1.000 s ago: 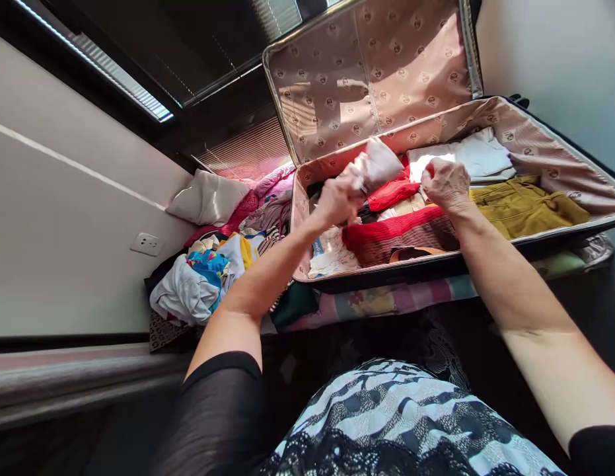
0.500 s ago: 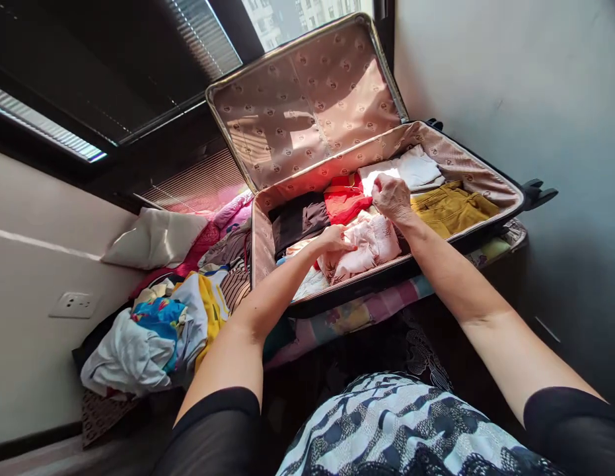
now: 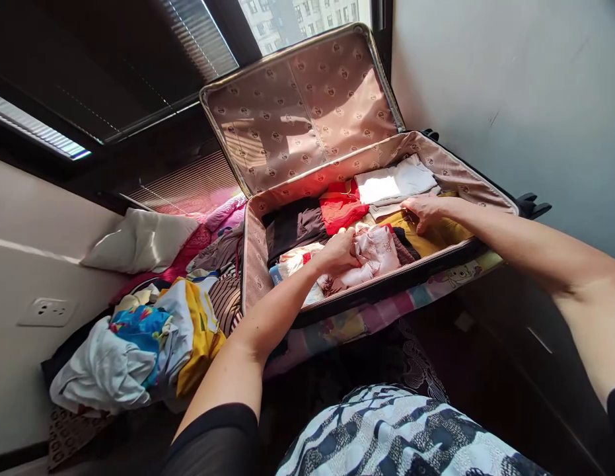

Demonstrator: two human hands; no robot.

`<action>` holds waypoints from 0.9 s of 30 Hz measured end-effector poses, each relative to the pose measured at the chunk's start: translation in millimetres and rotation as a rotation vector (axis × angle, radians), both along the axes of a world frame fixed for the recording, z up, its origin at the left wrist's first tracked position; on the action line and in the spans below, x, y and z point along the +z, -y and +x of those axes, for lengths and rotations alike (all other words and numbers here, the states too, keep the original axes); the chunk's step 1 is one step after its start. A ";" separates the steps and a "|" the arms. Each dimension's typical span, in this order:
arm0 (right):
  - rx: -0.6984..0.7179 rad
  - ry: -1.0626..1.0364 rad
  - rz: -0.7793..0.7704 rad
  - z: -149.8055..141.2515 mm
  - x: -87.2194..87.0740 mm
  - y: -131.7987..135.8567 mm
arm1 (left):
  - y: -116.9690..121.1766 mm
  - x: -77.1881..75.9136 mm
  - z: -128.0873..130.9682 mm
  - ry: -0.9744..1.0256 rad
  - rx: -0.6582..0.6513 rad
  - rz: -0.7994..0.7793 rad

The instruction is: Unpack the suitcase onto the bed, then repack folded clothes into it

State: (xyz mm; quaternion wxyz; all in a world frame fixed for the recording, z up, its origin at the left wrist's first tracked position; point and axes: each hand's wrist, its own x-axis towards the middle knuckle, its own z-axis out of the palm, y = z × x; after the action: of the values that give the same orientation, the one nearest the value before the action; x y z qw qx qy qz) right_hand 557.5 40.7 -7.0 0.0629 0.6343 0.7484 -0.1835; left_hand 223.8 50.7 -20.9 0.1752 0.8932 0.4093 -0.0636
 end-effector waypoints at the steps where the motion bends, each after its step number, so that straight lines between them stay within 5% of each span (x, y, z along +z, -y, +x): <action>1: 0.000 0.036 -0.006 2.3 -4.7 1.8 | 0.2 -0.4 -1.2 -0.040 0.034 0.014; 9: 0.056 0.154 -0.021 11.3 -13.3 6.4 | -5.6 -3.6 -4.1 -0.050 -0.053 -0.023; 17: 0.110 0.219 -0.170 0.0 3.3 16.7 | -5.2 7.1 -2.9 -0.070 0.001 -0.132; 23: 0.095 0.181 -0.145 -4.8 11.6 34.1 | 2.3 6.6 -6.3 0.220 -0.199 -0.055; 27: 0.130 0.214 -0.168 -2.9 10.1 37.3 | 5.4 5.1 -4.4 0.205 -0.269 -0.048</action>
State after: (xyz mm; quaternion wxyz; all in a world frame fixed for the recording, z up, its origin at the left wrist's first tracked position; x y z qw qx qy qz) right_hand 554.6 3.4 3.2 0.2068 0.5930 0.7589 -0.1723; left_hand 219.4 45.3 -15.9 0.2275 0.9372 0.2645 -0.0046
